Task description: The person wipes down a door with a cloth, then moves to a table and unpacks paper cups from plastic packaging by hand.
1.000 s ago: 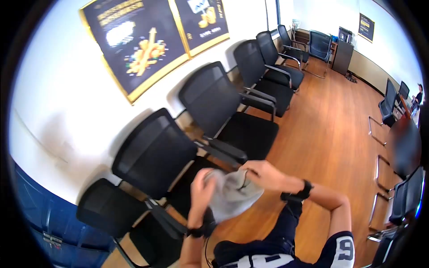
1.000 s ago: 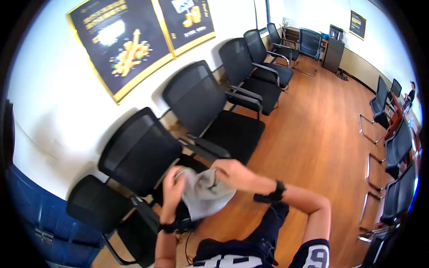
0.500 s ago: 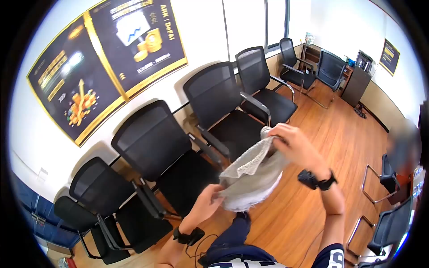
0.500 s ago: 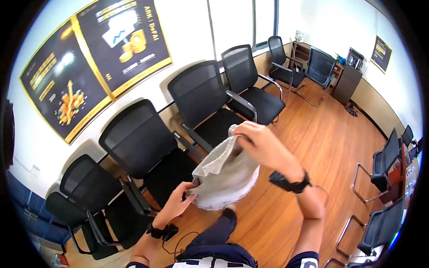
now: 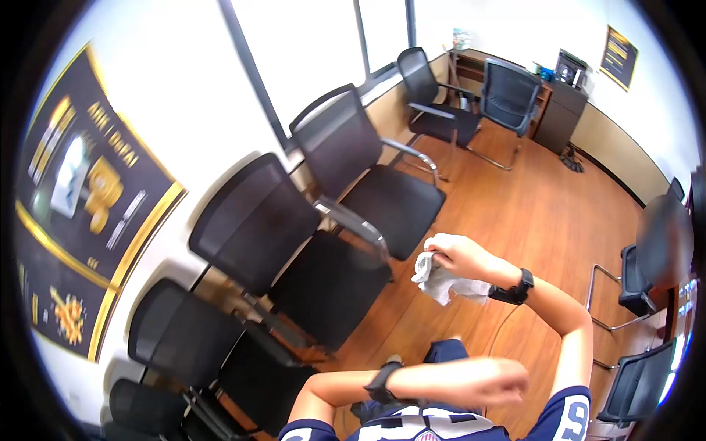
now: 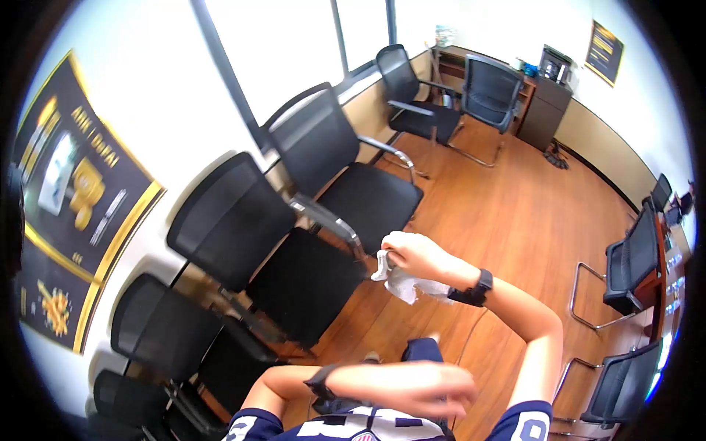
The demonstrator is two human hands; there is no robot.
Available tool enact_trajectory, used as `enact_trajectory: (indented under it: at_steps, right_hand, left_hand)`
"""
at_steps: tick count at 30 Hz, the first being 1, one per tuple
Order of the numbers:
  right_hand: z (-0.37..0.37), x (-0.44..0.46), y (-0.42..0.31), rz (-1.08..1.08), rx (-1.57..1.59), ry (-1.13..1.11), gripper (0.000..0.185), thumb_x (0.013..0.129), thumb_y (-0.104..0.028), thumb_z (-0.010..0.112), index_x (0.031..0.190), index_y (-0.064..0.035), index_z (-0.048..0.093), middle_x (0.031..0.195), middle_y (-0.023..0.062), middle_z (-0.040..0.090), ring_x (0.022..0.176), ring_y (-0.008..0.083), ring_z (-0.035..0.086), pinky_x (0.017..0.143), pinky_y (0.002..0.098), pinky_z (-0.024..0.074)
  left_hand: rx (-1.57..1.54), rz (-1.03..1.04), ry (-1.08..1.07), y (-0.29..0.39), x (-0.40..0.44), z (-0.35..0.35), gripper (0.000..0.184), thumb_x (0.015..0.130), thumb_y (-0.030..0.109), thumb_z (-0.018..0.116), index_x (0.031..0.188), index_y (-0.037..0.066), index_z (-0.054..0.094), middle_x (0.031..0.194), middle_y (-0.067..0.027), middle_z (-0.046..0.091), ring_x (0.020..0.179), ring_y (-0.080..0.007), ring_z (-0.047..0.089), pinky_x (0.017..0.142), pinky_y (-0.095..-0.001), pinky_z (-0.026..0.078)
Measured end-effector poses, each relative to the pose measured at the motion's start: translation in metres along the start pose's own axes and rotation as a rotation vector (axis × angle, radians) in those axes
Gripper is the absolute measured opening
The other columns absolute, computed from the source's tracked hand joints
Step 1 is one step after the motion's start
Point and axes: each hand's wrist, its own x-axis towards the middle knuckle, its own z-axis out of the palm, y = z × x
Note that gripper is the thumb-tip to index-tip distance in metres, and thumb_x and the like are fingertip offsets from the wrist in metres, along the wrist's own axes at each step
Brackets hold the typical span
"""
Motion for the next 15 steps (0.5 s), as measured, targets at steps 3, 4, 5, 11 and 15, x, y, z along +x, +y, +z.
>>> enact_trajectory:
  at_steps: [3, 4, 5, 11, 15]
  right_hand:
    - [-0.031, 0.019, 0.086, 0.003, -0.056, -0.003, 0.010, 0.082, -0.011, 0.054, 0.089, -0.0034, 0.056, 0.083, 0.0138, 0.058, 0.081, 0.0327, 0.058, 0.071, 0.0392, 0.0473]
    - [-0.048, 0.025, 0.116, -0.009, -0.096, -0.013, 0.010, 0.082, -0.011, 0.054, 0.088, -0.0033, 0.056, 0.082, 0.0137, 0.058, 0.080, 0.0328, 0.058, 0.070, 0.0392, 0.0474]
    - [-0.063, 0.030, 0.146, -0.019, -0.144, -0.014, 0.009, 0.082, -0.011, 0.054, 0.087, -0.0040, 0.056, 0.081, 0.0141, 0.057, 0.078, 0.0331, 0.058, 0.069, 0.0392, 0.0474]
    - [-0.203, 0.066, 0.311, -0.133, -0.208, -0.069, 0.012, 0.079, -0.005, 0.052, 0.090, -0.0077, 0.051, 0.082, 0.0111, 0.056, 0.080, 0.0306, 0.058, 0.069, 0.0373, 0.0466]
    - [-0.283, 0.103, 0.400, -0.196, -0.203, -0.098, 0.012, 0.079, -0.005, 0.053, 0.091, -0.0063, 0.052, 0.084, 0.0121, 0.057, 0.082, 0.0314, 0.058, 0.071, 0.0378, 0.0465]
  left_hand:
    - [-0.027, 0.372, 0.036, -0.007, 0.095, -0.017, 0.025, 0.083, 0.021, 0.059, 0.094, 0.000, 0.051, 0.088, -0.0187, 0.054, 0.078, -0.0342, 0.055, 0.068, -0.0407, 0.045]
    - [0.090, 0.426, 0.009, -0.015, 0.126, -0.032, 0.033, 0.083, 0.027, 0.062, 0.101, 0.002, 0.049, 0.095, -0.0200, 0.055, 0.083, -0.0365, 0.057, 0.069, -0.0422, 0.047]
    - [0.094, 0.411, 0.046, -0.026, 0.150, -0.046, 0.033, 0.084, 0.026, 0.061, 0.101, 0.001, 0.049, 0.093, -0.0203, 0.055, 0.082, -0.0372, 0.057, 0.068, -0.0424, 0.047]
    - [-0.059, 0.274, 0.100, -0.068, 0.298, -0.168, 0.028, 0.085, 0.022, 0.059, 0.096, -0.001, 0.048, 0.082, -0.0236, 0.058, 0.073, -0.0409, 0.056, 0.065, -0.0461, 0.045]
    - [-0.071, 0.244, 0.165, -0.090, 0.383, -0.243, 0.025, 0.086, 0.019, 0.058, 0.093, -0.003, 0.050, 0.075, -0.0240, 0.058, 0.072, -0.0408, 0.057, 0.063, -0.0459, 0.044]
